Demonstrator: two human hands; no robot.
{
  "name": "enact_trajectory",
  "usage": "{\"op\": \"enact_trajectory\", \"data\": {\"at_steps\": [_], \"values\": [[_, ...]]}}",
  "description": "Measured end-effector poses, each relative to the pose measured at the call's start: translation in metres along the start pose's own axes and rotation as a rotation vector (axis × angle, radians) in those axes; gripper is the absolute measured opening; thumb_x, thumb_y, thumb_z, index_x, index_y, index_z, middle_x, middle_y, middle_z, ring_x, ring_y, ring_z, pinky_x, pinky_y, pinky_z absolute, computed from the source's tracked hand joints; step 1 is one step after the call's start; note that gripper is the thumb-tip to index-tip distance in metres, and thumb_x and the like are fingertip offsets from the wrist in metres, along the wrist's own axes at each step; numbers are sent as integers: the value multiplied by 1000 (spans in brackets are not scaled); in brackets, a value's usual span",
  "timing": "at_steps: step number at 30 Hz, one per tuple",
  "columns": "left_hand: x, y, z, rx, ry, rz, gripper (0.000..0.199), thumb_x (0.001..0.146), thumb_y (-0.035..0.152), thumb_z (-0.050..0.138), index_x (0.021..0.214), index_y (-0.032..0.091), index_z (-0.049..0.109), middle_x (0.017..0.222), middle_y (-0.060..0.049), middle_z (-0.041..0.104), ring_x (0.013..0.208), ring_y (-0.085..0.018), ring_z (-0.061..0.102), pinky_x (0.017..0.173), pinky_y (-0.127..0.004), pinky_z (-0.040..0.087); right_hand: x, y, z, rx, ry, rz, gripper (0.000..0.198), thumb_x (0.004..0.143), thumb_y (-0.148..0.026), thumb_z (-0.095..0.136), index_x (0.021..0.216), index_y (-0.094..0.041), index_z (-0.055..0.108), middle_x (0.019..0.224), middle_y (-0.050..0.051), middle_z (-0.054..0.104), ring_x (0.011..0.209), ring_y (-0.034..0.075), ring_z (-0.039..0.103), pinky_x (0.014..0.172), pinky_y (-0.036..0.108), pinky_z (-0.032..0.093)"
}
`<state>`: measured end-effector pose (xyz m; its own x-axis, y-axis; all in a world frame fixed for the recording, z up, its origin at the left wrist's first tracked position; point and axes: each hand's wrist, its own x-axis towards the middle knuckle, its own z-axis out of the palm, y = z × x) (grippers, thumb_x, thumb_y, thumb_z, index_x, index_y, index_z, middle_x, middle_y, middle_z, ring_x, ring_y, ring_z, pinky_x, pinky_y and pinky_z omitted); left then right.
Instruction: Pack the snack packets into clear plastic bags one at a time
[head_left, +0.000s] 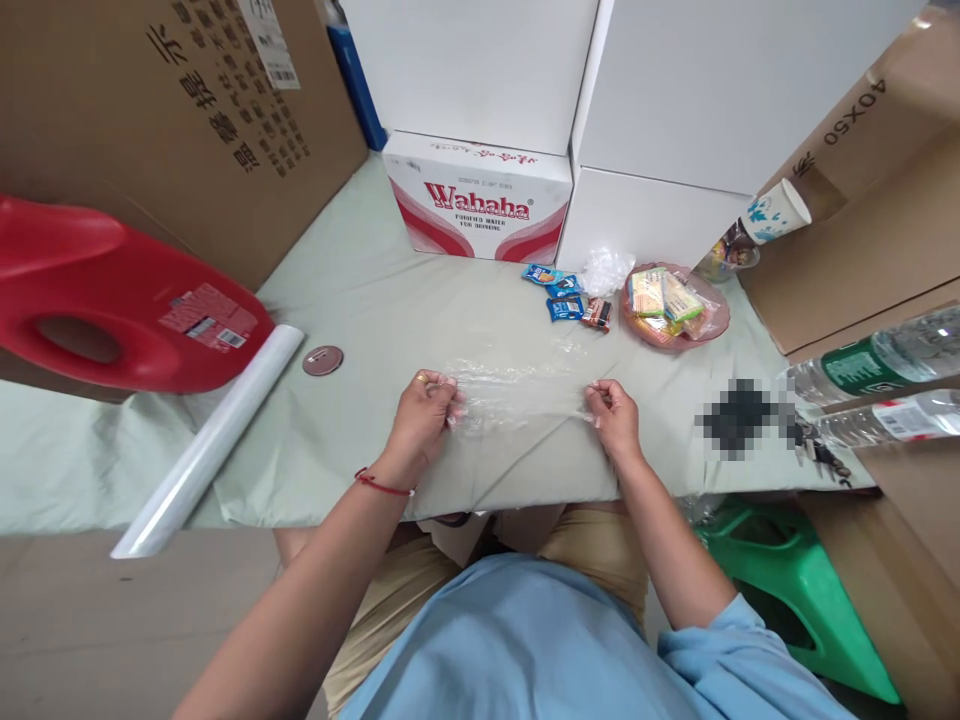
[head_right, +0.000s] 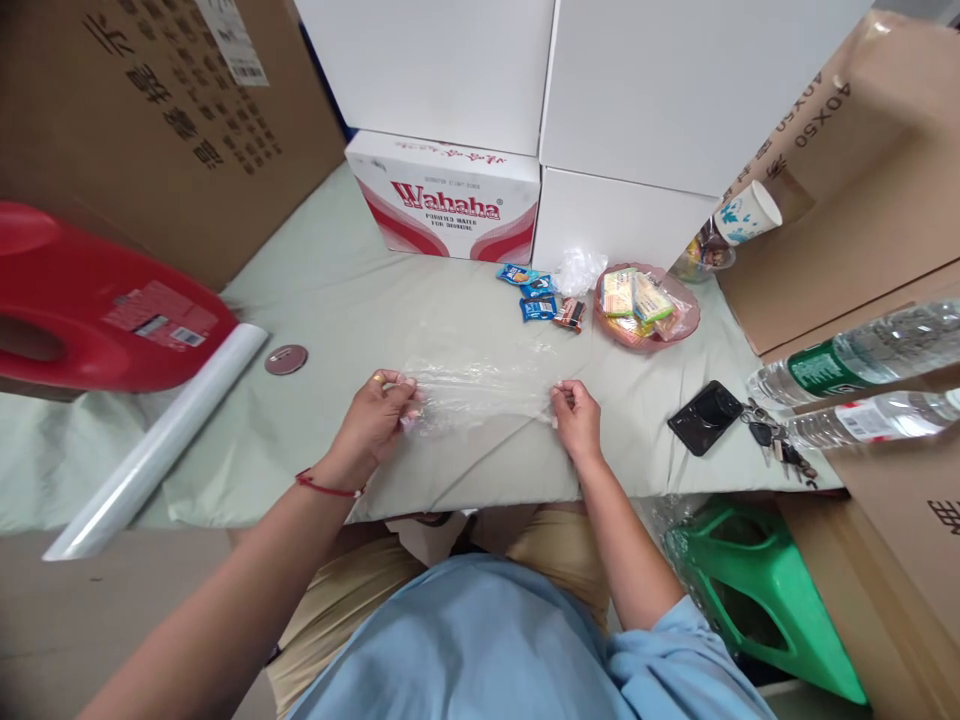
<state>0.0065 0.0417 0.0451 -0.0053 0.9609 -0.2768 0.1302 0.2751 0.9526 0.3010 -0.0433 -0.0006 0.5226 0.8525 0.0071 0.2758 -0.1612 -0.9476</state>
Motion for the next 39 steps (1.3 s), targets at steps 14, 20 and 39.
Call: {"op": "enact_trajectory", "data": {"at_steps": [14, 20, 39], "values": [[-6, 6, -39, 852, 319, 578, 29, 95, 40, 52, 108, 18, 67, 112, -14, 65, 109, -30, 62, 97, -46, 52, -8, 0, 8, -218, -6, -217, 28, 93, -46, 57, 95, -21, 68, 93, 6, 74, 69, 18, 59, 76, 33, 49], [32, 18, -20, 1090, -340, 566, 50, 89, 38, 62, 136, 20, 64, 144, -15, 62, 132, -32, 59, 111, -48, 48, -8, -1, 7, -244, -13, -265, 25, 95, -44, 56, 94, -21, 68, 92, 6, 74, 71, 18, 60, 76, 34, 50], [2, -38, -52, 1306, -382, 554, 89, 102, 72, 30, 171, 18, 12, 177, -15, 22, 164, -34, 24, 129, -68, 6, -24, -36, -19, -422, -344, -620, 29, 100, -34, 63, 126, -26, 73, 137, 14, 65, 128, 30, 60, 111, 51, 51]]}}
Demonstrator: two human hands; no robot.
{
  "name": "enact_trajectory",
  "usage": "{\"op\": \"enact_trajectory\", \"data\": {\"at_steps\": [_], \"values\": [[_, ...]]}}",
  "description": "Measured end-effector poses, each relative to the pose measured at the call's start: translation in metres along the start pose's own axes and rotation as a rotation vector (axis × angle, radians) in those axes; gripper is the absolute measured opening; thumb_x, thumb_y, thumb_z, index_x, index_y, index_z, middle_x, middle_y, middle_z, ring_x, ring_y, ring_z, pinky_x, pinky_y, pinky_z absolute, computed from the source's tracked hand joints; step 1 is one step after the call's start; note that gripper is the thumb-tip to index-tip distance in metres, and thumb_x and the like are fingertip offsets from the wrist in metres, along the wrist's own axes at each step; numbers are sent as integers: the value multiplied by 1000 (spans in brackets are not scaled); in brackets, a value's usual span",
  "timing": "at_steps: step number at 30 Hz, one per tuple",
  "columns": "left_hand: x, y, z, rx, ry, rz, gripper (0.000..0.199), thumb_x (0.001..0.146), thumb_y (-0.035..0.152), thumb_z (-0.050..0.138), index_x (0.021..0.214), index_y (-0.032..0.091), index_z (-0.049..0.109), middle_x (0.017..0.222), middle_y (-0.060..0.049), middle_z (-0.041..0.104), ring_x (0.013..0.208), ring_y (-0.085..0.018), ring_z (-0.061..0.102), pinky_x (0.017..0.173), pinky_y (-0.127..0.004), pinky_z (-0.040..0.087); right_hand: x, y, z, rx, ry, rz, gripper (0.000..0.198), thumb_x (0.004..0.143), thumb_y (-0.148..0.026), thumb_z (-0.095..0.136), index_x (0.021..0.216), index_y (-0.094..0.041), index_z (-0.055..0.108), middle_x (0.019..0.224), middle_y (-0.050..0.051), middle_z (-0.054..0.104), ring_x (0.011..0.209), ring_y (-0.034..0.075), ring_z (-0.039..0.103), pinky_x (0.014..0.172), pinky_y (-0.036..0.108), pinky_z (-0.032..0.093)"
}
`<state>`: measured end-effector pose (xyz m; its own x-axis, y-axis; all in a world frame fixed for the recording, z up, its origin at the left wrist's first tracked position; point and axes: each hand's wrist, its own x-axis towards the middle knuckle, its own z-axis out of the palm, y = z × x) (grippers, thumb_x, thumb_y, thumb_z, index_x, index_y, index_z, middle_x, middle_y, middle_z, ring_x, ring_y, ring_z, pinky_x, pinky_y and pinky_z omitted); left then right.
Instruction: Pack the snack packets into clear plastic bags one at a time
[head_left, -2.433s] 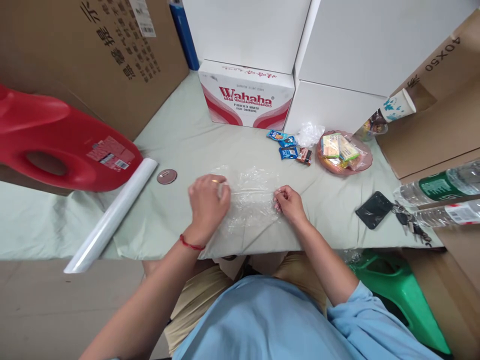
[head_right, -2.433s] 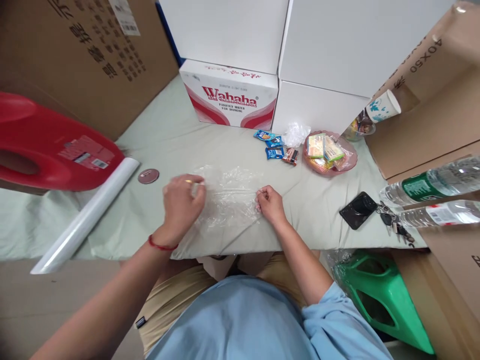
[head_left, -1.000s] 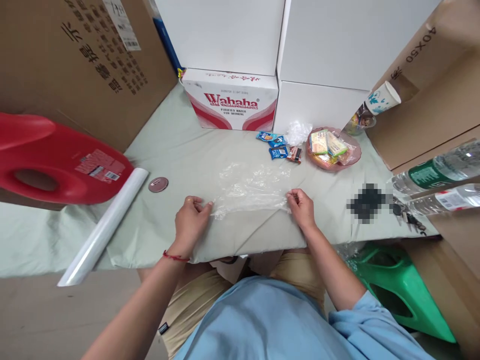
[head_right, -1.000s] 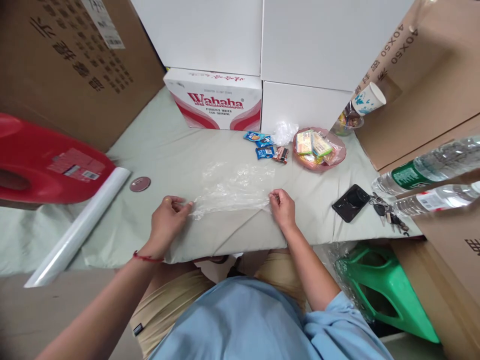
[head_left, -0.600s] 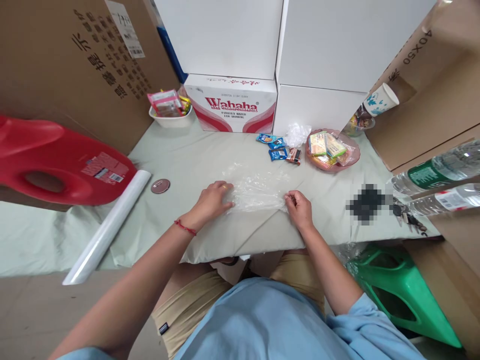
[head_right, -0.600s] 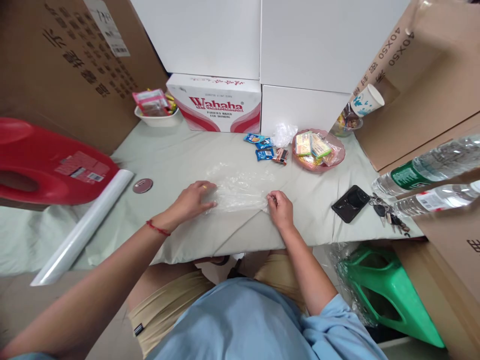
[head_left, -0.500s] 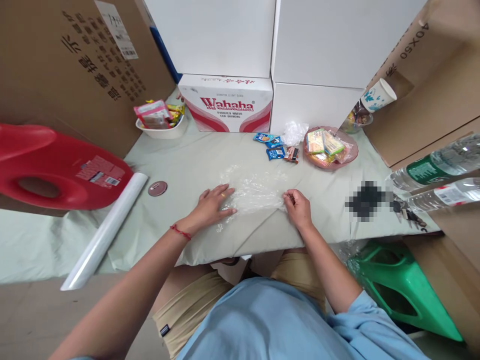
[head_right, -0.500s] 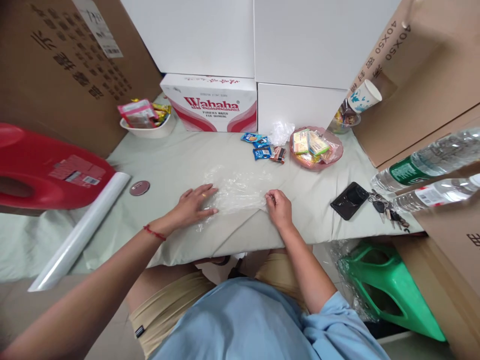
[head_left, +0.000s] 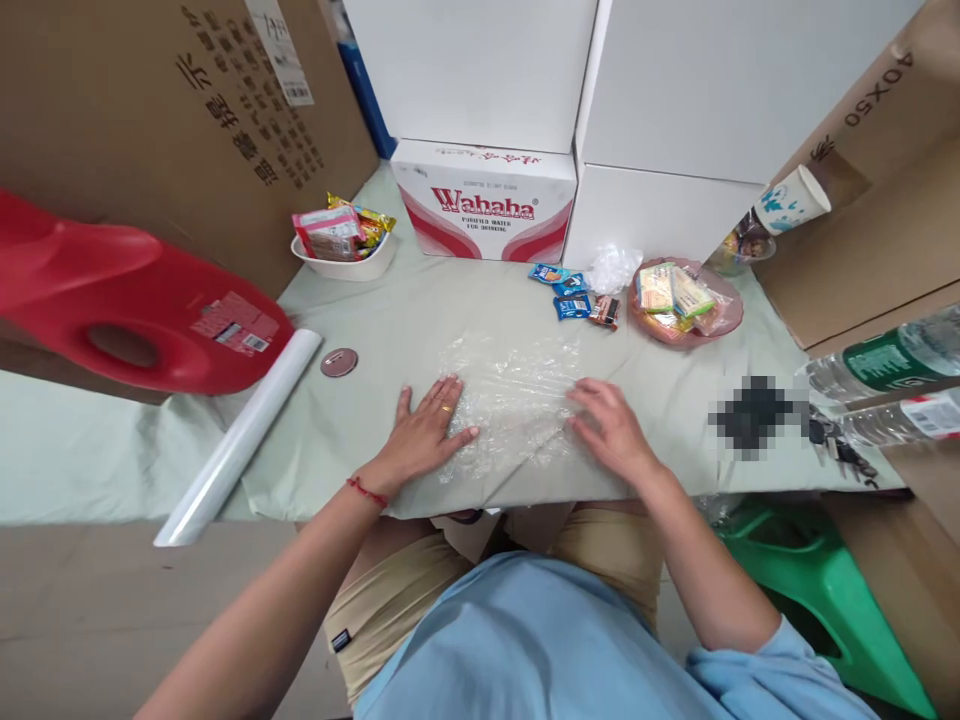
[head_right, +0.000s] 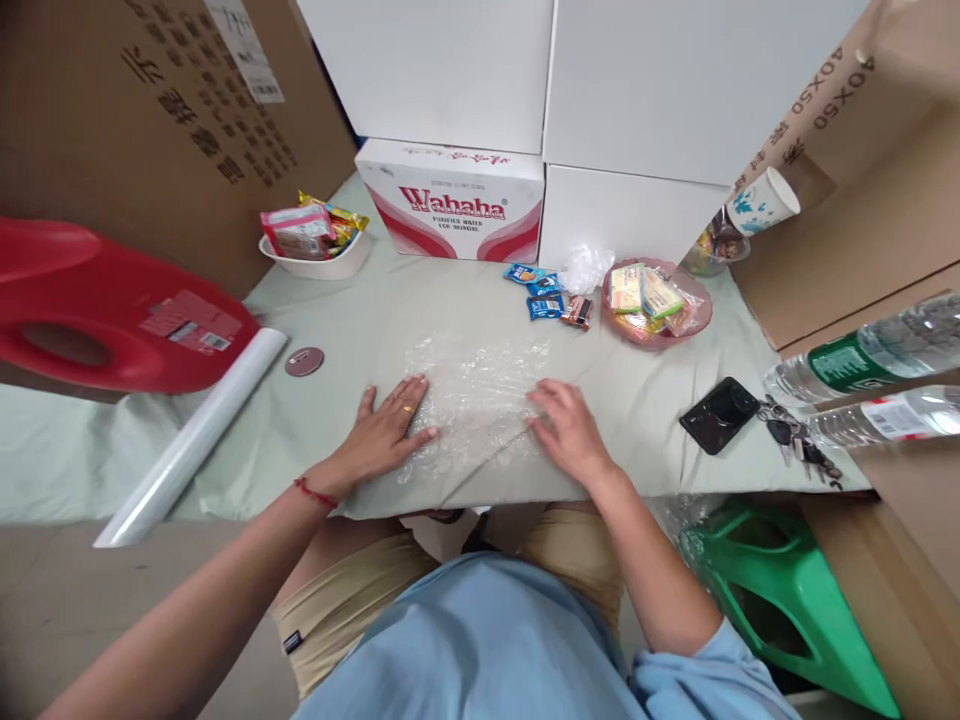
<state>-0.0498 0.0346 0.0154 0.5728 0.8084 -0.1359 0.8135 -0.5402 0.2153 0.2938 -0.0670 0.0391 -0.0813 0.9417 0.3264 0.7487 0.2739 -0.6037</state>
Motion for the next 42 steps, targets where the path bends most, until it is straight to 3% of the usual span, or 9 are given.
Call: {"op": "enact_trajectory", "data": {"at_steps": [5, 8, 12, 15, 19, 22, 26, 32, 42], "values": [[-15, 7, 5, 15, 114, -32, 70, 109, 56, 24, 171, 24, 18, 174, -12, 30, 161, -33, 31, 128, -72, 0, -28, -10, -11, 94, -455, -127, 28, 102, -29, 62, 127, -27, 74, 150, 12, 62, 139, 28, 57, 115, 50, 51], [-29, 13, 11, 21, 169, -21, 77, 106, 62, 33, 170, 22, 21, 174, -14, 30, 161, -34, 31, 129, -70, -2, -17, -1, -28, 96, -379, -8, 23, 104, -33, 60, 120, -28, 75, 135, 11, 72, 125, 26, 67, 108, 46, 55], [-40, 18, 15, -38, 226, -1, 82, 104, 66, 38, 170, 21, 23, 173, -14, 31, 161, -35, 30, 131, -67, -1, 53, -6, -16, 30, -251, 60, 25, 103, -36, 56, 111, -26, 77, 110, 9, 78, 103, 25, 73, 92, 42, 60], [-43, 17, 14, -109, 254, 10, 78, 105, 64, 38, 170, 21, 25, 173, -12, 33, 161, -33, 32, 132, -66, 1, 132, -28, 33, -10, -265, -9, 28, 102, -36, 54, 115, -24, 76, 113, 10, 78, 103, 26, 72, 86, 40, 60], [-42, 15, 12, -178, 261, 9, 77, 104, 64, 40, 168, 21, 32, 171, -12, 35, 160, -32, 35, 133, -65, 6, 253, -70, 128, -189, -357, -231, 33, 101, -27, 56, 130, -17, 69, 121, 14, 75, 113, 31, 66, 105, 50, 51], [-42, 14, 12, -201, 261, 9, 76, 104, 64, 40, 166, 20, 35, 171, -11, 35, 160, -30, 34, 134, -63, 8, 337, -100, 194, -270, -248, -324, 45, 100, -22, 59, 144, -14, 56, 149, 19, 59, 134, 34, 53, 112, 53, 46], [-42, 14, 12, -227, 274, 6, 74, 104, 63, 43, 165, 21, 39, 171, -10, 36, 160, -29, 35, 135, -61, 11, 401, -124, 249, -363, -265, -338, 39, 102, -19, 60, 140, -12, 54, 149, 21, 56, 140, 38, 45, 110, 58, 45], [-41, 13, 14, -285, 299, 10, 71, 104, 57, 48, 165, 22, 39, 169, -11, 39, 158, -31, 38, 135, -62, 7, 376, -120, 248, -523, -245, -298, 23, 109, -17, 45, 123, -13, 63, 129, 19, 65, 128, 35, 52, 107, 54, 44], [-40, 12, 14, -143, 256, 10, 69, 104, 51, 47, 166, 22, 36, 171, -12, 37, 159, -34, 36, 133, -65, 6, 209, -73, 134, -229, -91, -306, 30, 112, -31, 42, 104, -20, 68, 108, 13, 68, 106, 26, 59, 98, 37, 48]]}}
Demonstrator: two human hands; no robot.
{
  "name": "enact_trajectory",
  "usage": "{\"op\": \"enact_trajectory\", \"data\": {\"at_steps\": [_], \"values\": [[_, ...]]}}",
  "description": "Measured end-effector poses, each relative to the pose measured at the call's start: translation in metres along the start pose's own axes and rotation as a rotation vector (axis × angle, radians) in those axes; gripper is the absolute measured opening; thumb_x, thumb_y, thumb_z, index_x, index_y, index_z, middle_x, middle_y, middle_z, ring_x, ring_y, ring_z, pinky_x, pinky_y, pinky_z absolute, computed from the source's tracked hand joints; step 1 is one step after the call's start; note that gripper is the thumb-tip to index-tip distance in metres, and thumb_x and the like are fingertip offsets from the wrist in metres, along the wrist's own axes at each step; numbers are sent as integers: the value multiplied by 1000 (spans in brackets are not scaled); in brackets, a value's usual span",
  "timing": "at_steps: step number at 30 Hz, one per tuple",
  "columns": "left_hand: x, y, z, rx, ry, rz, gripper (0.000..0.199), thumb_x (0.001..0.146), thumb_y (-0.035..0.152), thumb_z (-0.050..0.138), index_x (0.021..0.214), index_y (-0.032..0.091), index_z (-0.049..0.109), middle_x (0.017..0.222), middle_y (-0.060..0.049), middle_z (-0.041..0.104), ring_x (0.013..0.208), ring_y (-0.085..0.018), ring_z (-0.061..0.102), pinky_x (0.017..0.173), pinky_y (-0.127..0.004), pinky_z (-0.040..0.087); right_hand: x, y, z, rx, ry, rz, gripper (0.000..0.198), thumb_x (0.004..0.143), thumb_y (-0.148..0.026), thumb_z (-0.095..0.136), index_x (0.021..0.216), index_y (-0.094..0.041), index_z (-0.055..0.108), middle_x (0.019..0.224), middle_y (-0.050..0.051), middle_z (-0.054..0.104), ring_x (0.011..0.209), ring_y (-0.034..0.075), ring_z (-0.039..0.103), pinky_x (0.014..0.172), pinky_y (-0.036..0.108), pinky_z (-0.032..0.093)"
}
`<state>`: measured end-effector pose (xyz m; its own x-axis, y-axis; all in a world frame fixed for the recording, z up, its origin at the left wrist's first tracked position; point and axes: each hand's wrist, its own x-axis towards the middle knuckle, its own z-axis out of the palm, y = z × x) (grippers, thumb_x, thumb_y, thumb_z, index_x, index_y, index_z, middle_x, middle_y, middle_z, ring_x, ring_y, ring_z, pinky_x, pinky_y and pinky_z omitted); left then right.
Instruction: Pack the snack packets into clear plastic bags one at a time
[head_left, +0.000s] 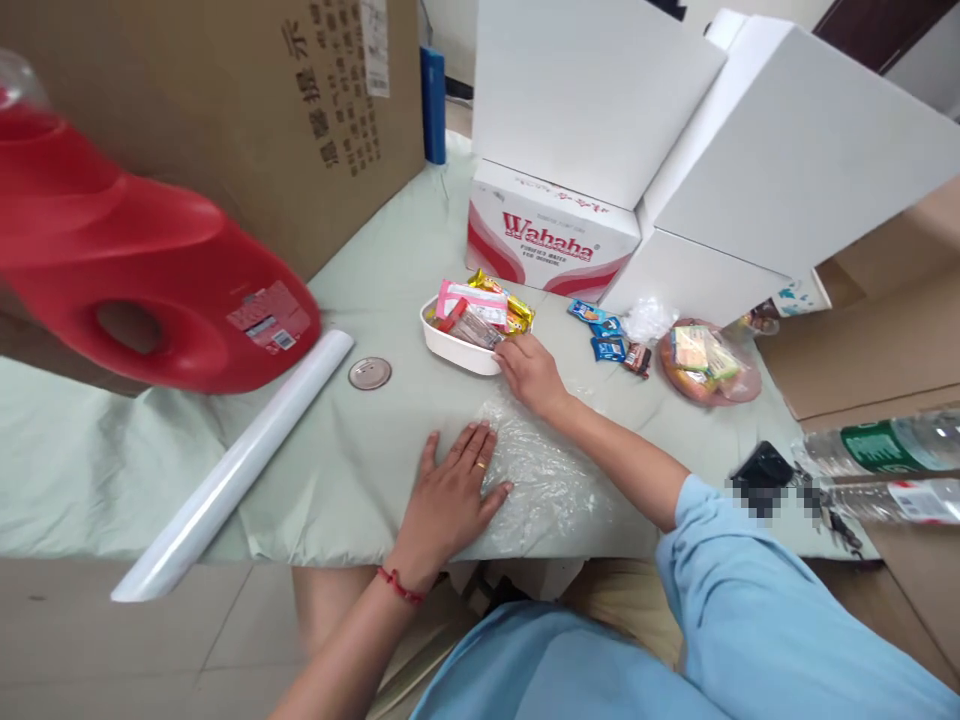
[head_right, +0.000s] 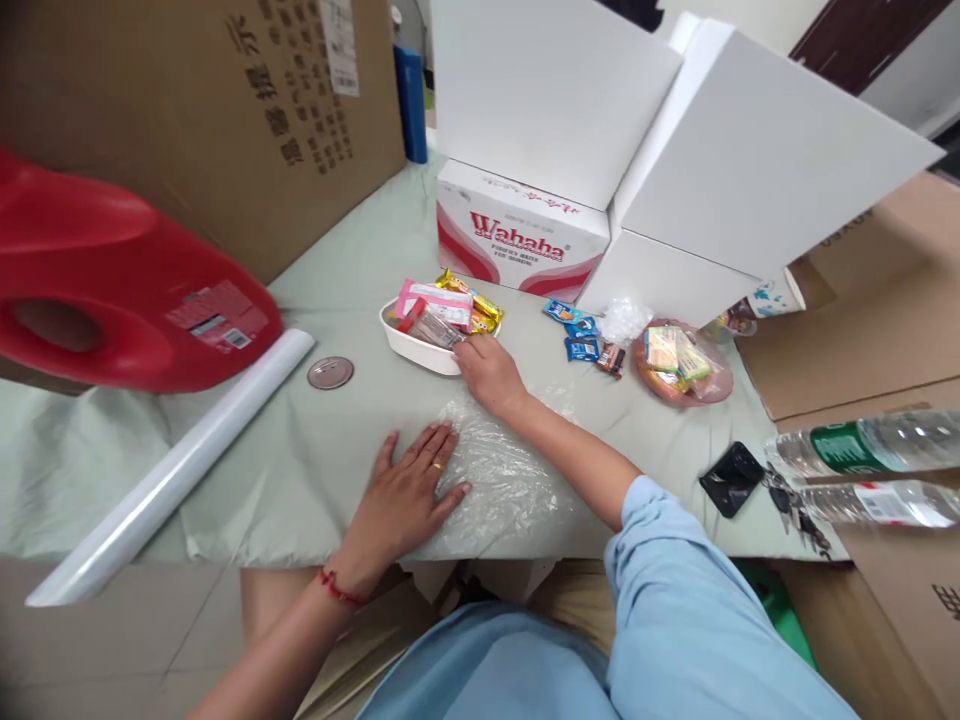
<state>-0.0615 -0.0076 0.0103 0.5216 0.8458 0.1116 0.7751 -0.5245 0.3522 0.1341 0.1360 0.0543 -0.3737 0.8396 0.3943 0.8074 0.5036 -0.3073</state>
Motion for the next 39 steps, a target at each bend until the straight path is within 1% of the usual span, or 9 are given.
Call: {"op": "enact_trajectory", "data": {"at_steps": [4, 7, 11, 15, 23, 26, 30, 34, 39], "values": [[2, 1, 0, 54, 7, 11, 69, 104, 53, 45, 167, 24, 35, 170, -12, 39, 158, -33, 38, 132, -65, 6, -32, 29, -36, 275, 322, 263, 22, 106, -39, 53, 98, -23, 64, 100, 8, 67, 99, 23, 61, 93, 37, 51], [2, 2, -1, 95, -6, 8, 68, 105, 52, 43, 166, 22, 36, 169, -14, 40, 157, -33, 39, 131, -66, 10, -27, 64, -55, 756, 533, 658, 22, 98, -42, 66, 88, -24, 58, 78, -1, 60, 74, 15, 57, 72, 27, 52], [2, 3, -2, 137, -20, 6, 67, 106, 52, 40, 165, 21, 37, 169, -14, 40, 158, -33, 38, 130, -67, 14, -14, 103, -70, 1287, 607, 1016, 40, 86, -34, 81, 77, -25, 43, 55, -12, 37, 46, 7, 31, 41, 15, 29], [3, 4, -3, 154, -21, 3, 67, 106, 51, 41, 166, 23, 36, 169, -14, 40, 157, -34, 40, 130, -65, 16, -15, 108, -72, 1405, 565, 1016, 43, 86, -27, 81, 77, -25, 38, 52, -16, 26, 40, 4, 16, 35, 13, 12], [4, 4, -3, 196, -36, 0, 67, 106, 52, 40, 166, 24, 35, 169, -14, 41, 156, -34, 40, 129, -66, 18, -12, 75, -73, 1594, 504, 836, 36, 88, -27, 80, 79, -24, 45, 58, -14, 26, 44, 5, 19, 38, 13, 17], [4, 5, -4, 207, -50, -6, 66, 106, 52, 39, 166, 24, 36, 169, -14, 41, 157, -34, 40, 129, -65, 18, -22, 71, -93, 1483, 536, 660, 31, 93, -35, 75, 82, -25, 47, 61, -12, 29, 47, 7, 24, 40, 15, 23], [4, 5, -5, 203, -64, -17, 67, 106, 52, 38, 166, 23, 36, 169, -13, 40, 157, -34, 39, 129, -65, 18, -84, 64, -139, 814, 601, 557, 29, 99, -54, 64, 89, -27, 55, 66, -6, 44, 55, 12, 44, 51, 24, 42], [4, 1, -2, 184, -62, -5, 68, 106, 52, 37, 168, 23, 32, 170, -14, 39, 157, -34, 39, 129, -66, 16, -185, 53, -172, 61, 477, 394, 21, 105, -44, 53, 97, -27, 63, 88, 7, 69, 82, 23, 67, 79, 38, 57], [5, -4, 2, 169, -9, 23, 71, 105, 54, 34, 168, 22, 30, 168, -15, 41, 154, -35, 43, 128, -66, 15, -285, 40, -169, -169, 208, 278, 24, 108, -25, 45, 106, -27, 69, 97, 9, 76, 87, 22, 74, 77, 34, 60]]}}
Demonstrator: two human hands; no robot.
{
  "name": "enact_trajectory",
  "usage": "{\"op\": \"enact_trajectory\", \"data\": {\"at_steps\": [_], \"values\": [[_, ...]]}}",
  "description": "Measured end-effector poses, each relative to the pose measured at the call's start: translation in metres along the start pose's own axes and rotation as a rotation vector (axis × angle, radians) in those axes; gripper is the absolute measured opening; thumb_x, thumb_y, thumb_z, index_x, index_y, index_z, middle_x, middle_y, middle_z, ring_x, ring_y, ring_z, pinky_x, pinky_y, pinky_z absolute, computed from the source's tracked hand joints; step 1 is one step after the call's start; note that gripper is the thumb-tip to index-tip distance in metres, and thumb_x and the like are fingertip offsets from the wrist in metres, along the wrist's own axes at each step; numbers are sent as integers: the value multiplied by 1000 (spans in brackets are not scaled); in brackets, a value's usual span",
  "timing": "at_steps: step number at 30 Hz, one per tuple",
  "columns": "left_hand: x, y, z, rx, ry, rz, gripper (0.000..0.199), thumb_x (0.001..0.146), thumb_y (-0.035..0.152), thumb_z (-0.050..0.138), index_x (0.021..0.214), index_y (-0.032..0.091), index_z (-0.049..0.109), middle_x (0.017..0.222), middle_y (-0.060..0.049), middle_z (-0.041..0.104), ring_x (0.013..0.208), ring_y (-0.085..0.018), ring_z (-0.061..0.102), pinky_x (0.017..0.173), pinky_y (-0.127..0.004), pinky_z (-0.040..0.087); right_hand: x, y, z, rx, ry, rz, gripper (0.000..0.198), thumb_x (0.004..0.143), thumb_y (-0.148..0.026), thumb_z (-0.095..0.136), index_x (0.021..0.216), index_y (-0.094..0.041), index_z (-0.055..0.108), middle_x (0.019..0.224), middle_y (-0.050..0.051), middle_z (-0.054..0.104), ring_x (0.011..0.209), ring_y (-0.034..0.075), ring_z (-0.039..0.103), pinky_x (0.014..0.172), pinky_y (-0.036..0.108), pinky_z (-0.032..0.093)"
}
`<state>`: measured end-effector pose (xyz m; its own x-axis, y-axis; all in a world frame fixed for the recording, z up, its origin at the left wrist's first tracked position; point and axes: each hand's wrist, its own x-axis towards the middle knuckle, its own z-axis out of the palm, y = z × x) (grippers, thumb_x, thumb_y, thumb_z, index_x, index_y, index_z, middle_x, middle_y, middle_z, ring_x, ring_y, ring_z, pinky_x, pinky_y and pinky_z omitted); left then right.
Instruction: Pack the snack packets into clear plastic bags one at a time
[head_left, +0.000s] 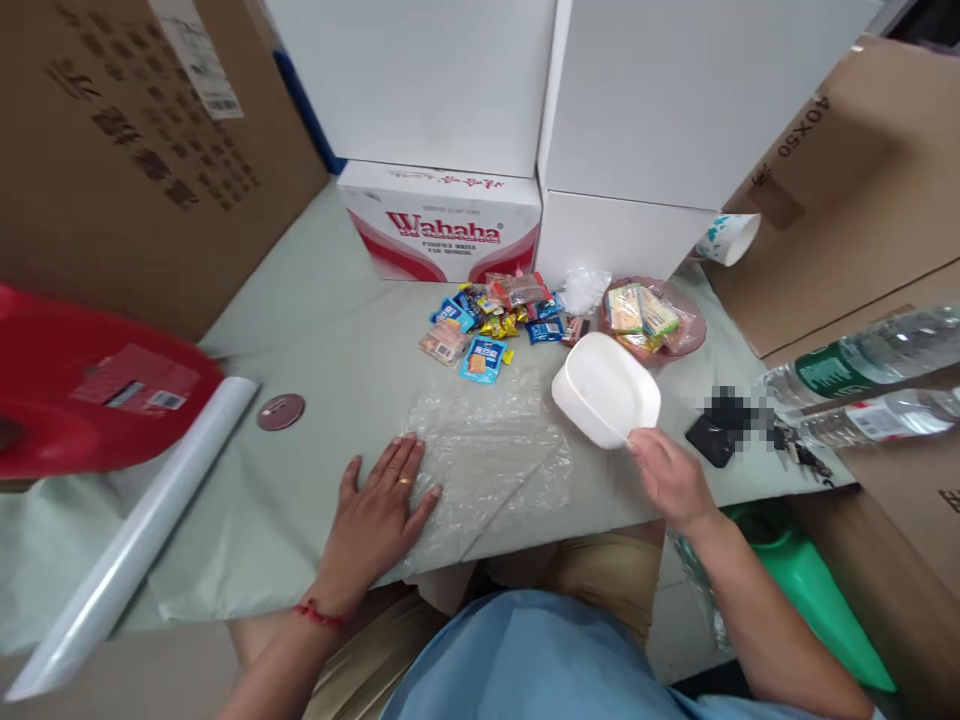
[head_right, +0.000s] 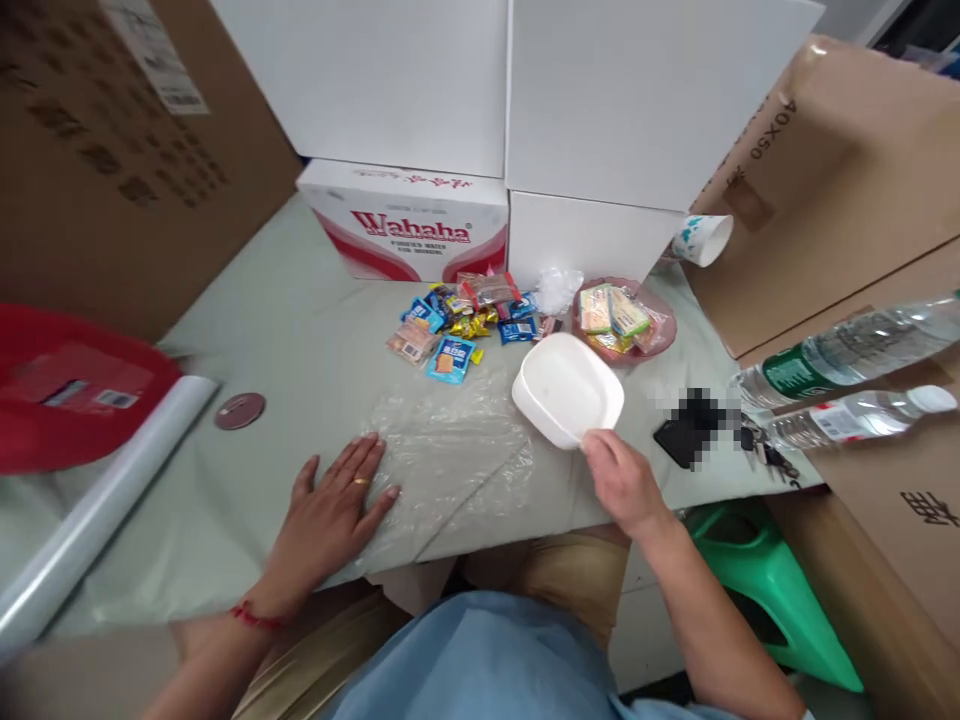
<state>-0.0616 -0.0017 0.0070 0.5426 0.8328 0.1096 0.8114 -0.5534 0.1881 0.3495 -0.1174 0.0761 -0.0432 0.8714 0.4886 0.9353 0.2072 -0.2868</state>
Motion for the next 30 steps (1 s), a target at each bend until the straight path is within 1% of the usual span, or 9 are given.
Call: {"op": "enact_trajectory", "data": {"at_steps": [3, 5, 7, 11, 13, 15, 18, 23, 30], "values": [[0, -2, 3, 12, 25, 19, 73, 106, 56, 31, 168, 18, 30, 166, -18, 44, 152, -37, 45, 127, -66, 16, -21, 4, -1, 1, -230, 14, 29, 110, -26, 42, 105, -25, 71, 97, 7, 76, 80, 19, 74, 70, 31, 59], [1, -3, 4, 28, 34, 29, 74, 106, 58, 29, 167, 16, 32, 165, -19, 46, 152, -37, 46, 127, -66, 17, -19, 8, -3, 42, -307, 32, 26, 110, -32, 47, 111, -25, 71, 107, 7, 77, 86, 19, 75, 73, 29, 60], [1, -4, 4, 45, 38, 36, 74, 106, 58, 28, 166, 15, 34, 165, -19, 47, 151, -38, 47, 127, -65, 17, -6, 17, -7, 61, -239, 71, 24, 108, -37, 52, 118, -25, 71, 117, 8, 76, 99, 22, 76, 81, 31, 61], [1, -3, 4, 63, 45, 39, 73, 106, 57, 28, 164, 14, 38, 164, -19, 48, 150, -38, 48, 126, -64, 20, 33, 54, -4, -86, 29, 219, 32, 106, -35, 50, 130, -22, 67, 132, 14, 69, 120, 29, 69, 96, 40, 59], [1, -3, 4, 62, 50, 37, 73, 106, 57, 28, 164, 14, 38, 163, -19, 48, 150, -38, 49, 125, -64, 21, 52, 77, 5, -174, 59, 299, 41, 103, -33, 51, 140, -20, 62, 143, 17, 61, 125, 32, 66, 97, 44, 59], [2, -2, 4, 59, 54, 37, 72, 106, 57, 28, 164, 15, 38, 163, -19, 49, 150, -38, 49, 125, -65, 22, 66, 99, 17, -232, 2, 379, 48, 100, -32, 53, 146, -18, 58, 148, 18, 57, 123, 34, 65, 93, 45, 59], [2, -1, 3, 57, 56, 36, 72, 106, 57, 29, 164, 15, 38, 164, -19, 48, 149, -38, 50, 124, -65, 22, 75, 120, 32, -278, -95, 446, 44, 99, -32, 52, 139, -17, 63, 137, 19, 63, 115, 34, 65, 89, 44, 56], [1, 0, 3, 48, 50, 27, 71, 106, 56, 31, 165, 17, 36, 165, -17, 47, 150, -36, 49, 126, -64, 20, 67, 133, 35, -324, -54, 384, 35, 103, -40, 45, 105, -18, 72, 102, 16, 69, 102, 32, 62, 93, 42, 50], [2, 1, 3, 12, 59, 13, 69, 106, 55, 33, 164, 19, 39, 166, -15, 45, 152, -34, 47, 127, -63, 18, 69, 137, 15, -371, -90, 420, 34, 100, -38, 48, 108, -18, 73, 109, 16, 69, 100, 31, 64, 87, 41, 50]]}}
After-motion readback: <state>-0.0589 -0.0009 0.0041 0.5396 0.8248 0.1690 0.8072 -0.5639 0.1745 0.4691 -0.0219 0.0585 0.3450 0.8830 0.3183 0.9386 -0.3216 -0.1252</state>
